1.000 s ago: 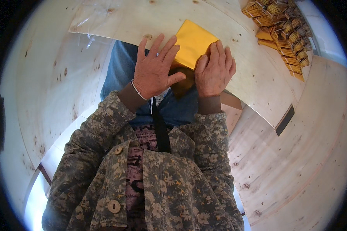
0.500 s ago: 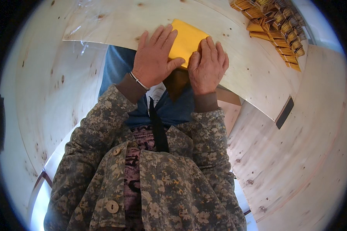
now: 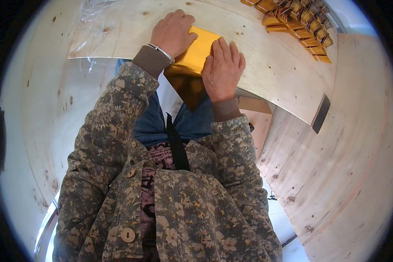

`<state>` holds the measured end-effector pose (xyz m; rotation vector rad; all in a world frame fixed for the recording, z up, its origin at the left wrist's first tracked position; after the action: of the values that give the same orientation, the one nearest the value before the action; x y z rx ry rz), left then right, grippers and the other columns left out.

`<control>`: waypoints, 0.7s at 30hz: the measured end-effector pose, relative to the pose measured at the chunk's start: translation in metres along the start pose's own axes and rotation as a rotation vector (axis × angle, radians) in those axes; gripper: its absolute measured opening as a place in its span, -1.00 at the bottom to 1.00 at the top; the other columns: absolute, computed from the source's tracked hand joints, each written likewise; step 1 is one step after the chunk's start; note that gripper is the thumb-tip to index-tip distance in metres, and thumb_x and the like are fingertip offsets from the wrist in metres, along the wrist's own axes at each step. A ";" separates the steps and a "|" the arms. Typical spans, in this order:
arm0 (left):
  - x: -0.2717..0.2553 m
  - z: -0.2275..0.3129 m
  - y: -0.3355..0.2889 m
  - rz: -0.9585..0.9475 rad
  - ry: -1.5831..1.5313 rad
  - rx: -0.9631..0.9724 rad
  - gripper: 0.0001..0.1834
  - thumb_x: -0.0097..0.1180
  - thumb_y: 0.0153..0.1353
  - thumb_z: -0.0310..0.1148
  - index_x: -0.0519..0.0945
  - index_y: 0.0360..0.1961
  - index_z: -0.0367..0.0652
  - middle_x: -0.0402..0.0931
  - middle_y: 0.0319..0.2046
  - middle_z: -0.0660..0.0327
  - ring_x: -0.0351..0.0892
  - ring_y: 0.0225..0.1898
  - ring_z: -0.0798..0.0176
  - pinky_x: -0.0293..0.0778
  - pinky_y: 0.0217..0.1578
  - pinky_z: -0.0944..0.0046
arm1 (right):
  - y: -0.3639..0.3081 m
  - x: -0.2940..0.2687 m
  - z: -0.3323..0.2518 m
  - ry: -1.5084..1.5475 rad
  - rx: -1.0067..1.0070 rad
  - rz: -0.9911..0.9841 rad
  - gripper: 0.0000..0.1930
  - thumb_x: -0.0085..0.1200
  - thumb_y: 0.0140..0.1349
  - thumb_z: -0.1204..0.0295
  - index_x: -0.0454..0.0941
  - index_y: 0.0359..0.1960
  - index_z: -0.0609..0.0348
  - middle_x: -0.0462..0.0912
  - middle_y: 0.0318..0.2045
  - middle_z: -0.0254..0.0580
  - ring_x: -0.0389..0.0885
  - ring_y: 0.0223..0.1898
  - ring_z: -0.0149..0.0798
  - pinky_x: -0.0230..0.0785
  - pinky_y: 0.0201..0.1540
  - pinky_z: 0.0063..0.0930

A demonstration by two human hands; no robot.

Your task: The person folds a single sheet of gold foil on a low wooden table. They smooth the sheet, fold it in half lengthwise, then fold the edges inward to form a narrow packet, and finally fold it in half again to create a compact folded piece.

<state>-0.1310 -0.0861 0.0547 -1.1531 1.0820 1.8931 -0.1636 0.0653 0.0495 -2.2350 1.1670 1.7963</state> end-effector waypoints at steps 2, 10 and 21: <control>0.002 -0.004 0.006 -0.028 0.024 -0.029 -0.60 0.32 0.14 -0.16 0.63 -0.03 -0.09 0.57 -0.03 0.11 0.56 0.02 -0.01 0.53 0.03 0.04 | -0.001 0.000 0.001 0.013 0.008 0.004 -0.61 0.05 0.29 0.39 0.54 0.15 0.14 0.51 0.25 -0.16 0.33 0.32 0.05 -0.01 0.40 0.04; 0.020 -0.018 0.022 -0.216 -0.008 -0.151 -0.57 0.41 0.05 -0.11 0.63 -0.11 -0.07 0.59 -0.08 0.10 0.61 -0.03 -0.02 0.55 -0.01 0.02 | 0.000 -0.002 0.002 0.026 0.020 0.017 -0.61 0.06 0.28 0.40 0.55 0.14 0.16 0.51 0.24 -0.15 0.33 0.33 0.04 -0.01 0.40 0.05; 0.007 -0.014 0.007 -0.247 0.030 -0.121 -0.61 0.41 0.02 -0.10 0.62 -0.20 -0.06 0.57 -0.21 0.12 0.60 -0.12 0.00 0.53 -0.11 0.04 | -0.010 -0.005 -0.007 0.028 0.030 0.006 -0.60 0.07 0.27 0.41 0.54 0.14 0.19 0.51 0.24 -0.13 0.31 0.34 0.04 -0.02 0.41 0.06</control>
<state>-0.1344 -0.1008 0.0470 -1.3223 0.8072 1.7706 -0.1521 0.0716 0.0525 -2.2499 1.1982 1.7429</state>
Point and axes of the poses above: each hand's wrist, its own y-axis towards the middle knuckle, its own x-axis out of the palm, z = x × y, the point moved 10 cm from there along y, towards the middle knuckle
